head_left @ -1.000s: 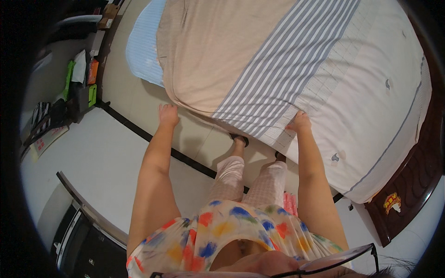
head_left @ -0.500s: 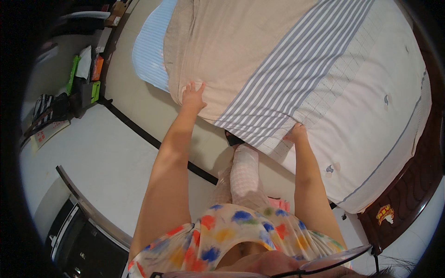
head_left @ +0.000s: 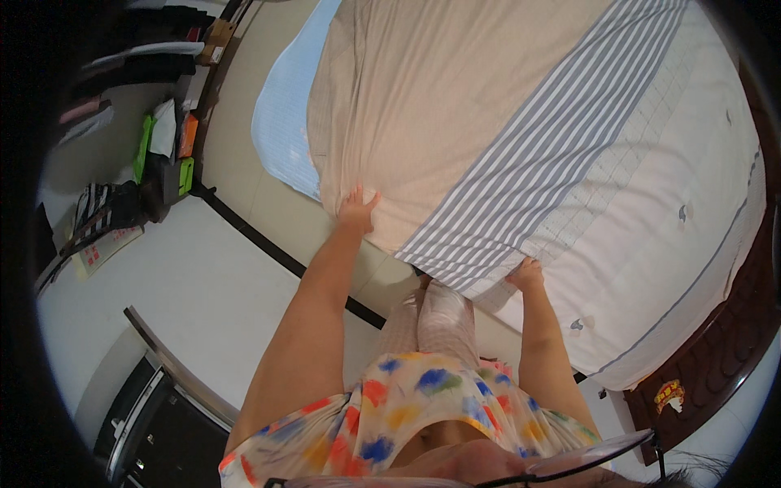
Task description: The person makes a bed by spreading a striped duvet cover and then a tan blanket over the mattress, pulling and smoothing the edges by hand.
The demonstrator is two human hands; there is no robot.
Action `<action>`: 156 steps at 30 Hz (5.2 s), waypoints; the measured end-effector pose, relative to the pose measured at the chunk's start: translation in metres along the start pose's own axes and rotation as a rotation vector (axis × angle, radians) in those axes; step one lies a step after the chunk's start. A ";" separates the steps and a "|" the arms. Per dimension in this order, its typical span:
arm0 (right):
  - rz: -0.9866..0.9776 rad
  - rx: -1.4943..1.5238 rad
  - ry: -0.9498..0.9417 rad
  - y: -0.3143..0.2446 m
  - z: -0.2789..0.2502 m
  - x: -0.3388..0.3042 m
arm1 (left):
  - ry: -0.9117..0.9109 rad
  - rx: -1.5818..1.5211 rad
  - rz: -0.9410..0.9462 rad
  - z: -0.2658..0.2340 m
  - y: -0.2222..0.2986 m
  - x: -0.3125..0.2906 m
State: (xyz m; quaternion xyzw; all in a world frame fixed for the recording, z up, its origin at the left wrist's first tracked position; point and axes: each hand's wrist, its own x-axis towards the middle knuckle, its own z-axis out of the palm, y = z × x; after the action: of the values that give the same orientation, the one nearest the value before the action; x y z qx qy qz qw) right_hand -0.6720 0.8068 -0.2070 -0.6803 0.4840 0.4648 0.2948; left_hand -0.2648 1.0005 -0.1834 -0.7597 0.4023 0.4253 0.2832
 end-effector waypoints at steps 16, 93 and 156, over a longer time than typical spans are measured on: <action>0.195 -0.053 0.016 0.025 0.036 0.046 | -0.133 0.051 0.266 -0.038 -0.014 0.011; 0.642 0.702 0.566 -0.478 -0.021 -0.005 | 0.107 0.579 0.714 -0.126 -0.341 0.128; -0.217 1.197 0.592 -0.781 0.076 -0.103 | 0.294 1.023 0.676 -0.242 -0.463 0.129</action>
State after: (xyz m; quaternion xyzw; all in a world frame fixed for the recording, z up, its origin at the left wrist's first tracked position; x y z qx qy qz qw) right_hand 0.0193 1.1902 -0.1801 -0.5431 0.6474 -0.1214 0.5207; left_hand 0.2709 1.0048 -0.1396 -0.4095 0.8072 0.1363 0.4026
